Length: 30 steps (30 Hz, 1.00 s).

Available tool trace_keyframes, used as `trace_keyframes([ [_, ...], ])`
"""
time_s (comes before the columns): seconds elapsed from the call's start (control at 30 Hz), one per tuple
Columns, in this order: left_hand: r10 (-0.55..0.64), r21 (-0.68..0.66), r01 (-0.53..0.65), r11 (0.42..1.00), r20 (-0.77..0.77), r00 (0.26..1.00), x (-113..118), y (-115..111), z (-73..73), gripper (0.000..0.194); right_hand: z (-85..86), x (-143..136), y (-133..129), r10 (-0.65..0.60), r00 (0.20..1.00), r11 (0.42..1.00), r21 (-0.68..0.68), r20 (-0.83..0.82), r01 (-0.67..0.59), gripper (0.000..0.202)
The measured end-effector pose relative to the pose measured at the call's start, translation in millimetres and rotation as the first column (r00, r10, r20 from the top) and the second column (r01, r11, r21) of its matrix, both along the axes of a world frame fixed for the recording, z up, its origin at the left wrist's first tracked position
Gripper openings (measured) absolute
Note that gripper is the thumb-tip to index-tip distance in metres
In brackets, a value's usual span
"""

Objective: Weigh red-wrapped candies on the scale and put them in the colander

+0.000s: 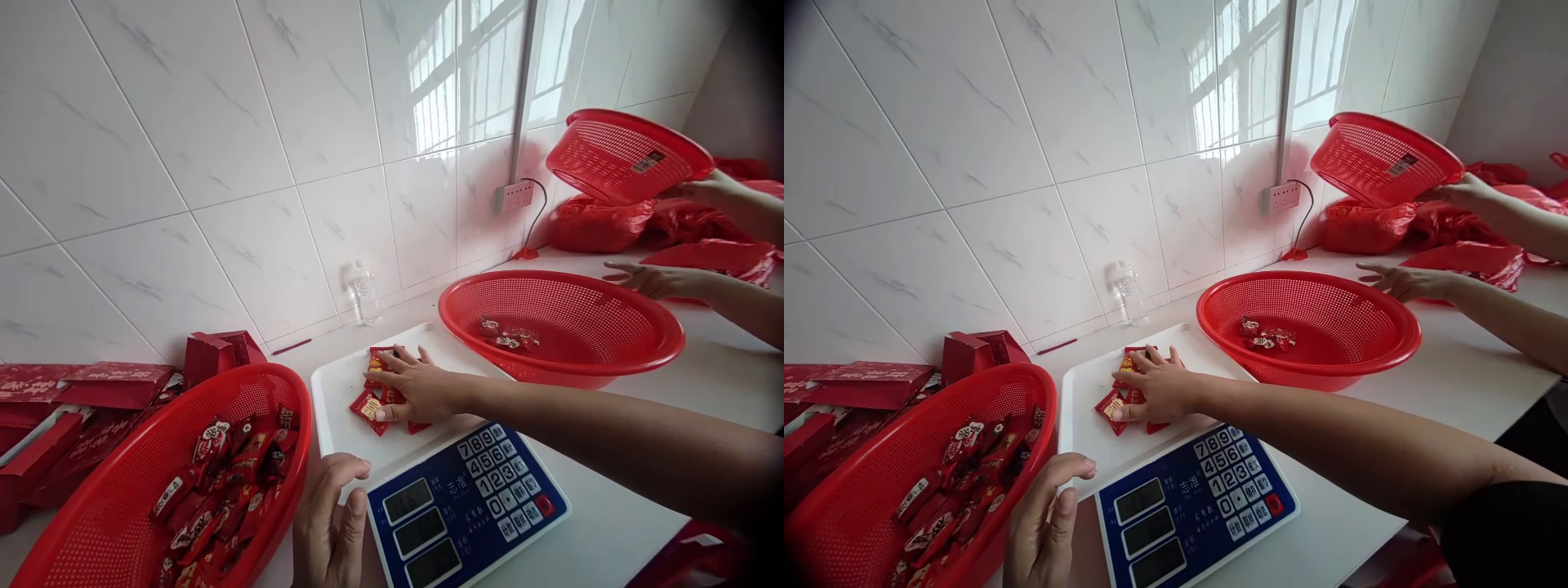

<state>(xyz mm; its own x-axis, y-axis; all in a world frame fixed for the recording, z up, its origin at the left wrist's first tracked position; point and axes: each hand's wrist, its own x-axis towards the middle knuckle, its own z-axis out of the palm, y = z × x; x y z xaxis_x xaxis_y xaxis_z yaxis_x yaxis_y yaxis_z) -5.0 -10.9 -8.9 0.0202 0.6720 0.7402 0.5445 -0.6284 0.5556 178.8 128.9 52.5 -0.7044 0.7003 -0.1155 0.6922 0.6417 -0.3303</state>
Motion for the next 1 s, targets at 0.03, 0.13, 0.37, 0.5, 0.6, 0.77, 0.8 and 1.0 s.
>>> trace_keyframes([
  [0.03, 0.005, -0.005, -0.005, 1.0, 0.01, 1.0, 0.6, -0.3, 0.1, 0.022, -0.8, -2.3, -0.5, 0.013, 1.0, 1.0, 0.02, 0.012, -0.013, 0.087],
  [0.13, 0.042, -0.025, -0.04, 0.999, 0.081, 0.996, 4.6, -1.5, -0.7, 0.026, -3.6, -3.7, 0.7, 0.064, 0.998, 0.993, 0.094, 0.017, -0.065, 0.074],
  [0.37, 0.047, -0.01, -0.047, 0.999, 0.087, 0.995, 5.7, -0.5, -1.6, 0.028, -6.2, 22.7, 18.9, 0.267, 0.948, 0.962, 0.104, -0.171, -0.252, 0.061],
  [0.5, 0.036, 0.071, -0.032, 0.997, -0.06, 0.998, -4.2, 1.4, 1.9, 0.022, -3.8, 52.9, 19.5, 0.153, 0.927, 0.988, 0.055, -0.342, -0.143, 0.072],
  [0.6, 0.056, 0.095, -0.047, 0.994, -0.096, 0.994, -6.7, 1.7, 3.5, 0.023, -4.2, 80.4, 16.1, 0.036, 0.937, 0.998, 0.06, -0.348, -0.016, 0.072],
  [0.77, 0.12, 0.117, -0.11, 0.987, -0.08, 0.99, -6.6, 2.4, 2.9, 0.023, -15.6, 124.3, 15.1, -0.142, 0.938, 0.952, 0.216, -0.315, 0.217, 0.06],
  [0.8, 0.136, 0.123, -0.124, 0.985, -0.088, 0.987, -7.4, 2.8, 2.4, 0.022, -17.6, 132.0, 15.7, -0.148, 0.936, 0.924, 0.294, -0.318, 0.246, 0.056],
  [1.0, 0.172, 0.079, -0.17, 0.982, -0.018, 0.985, -5.1, 4.4, -3.5, 0.024, -1.7, 172.4, 15.9, -0.323, 0.856, 0.452, 0.728, -0.405, 0.515, 0.042],
])
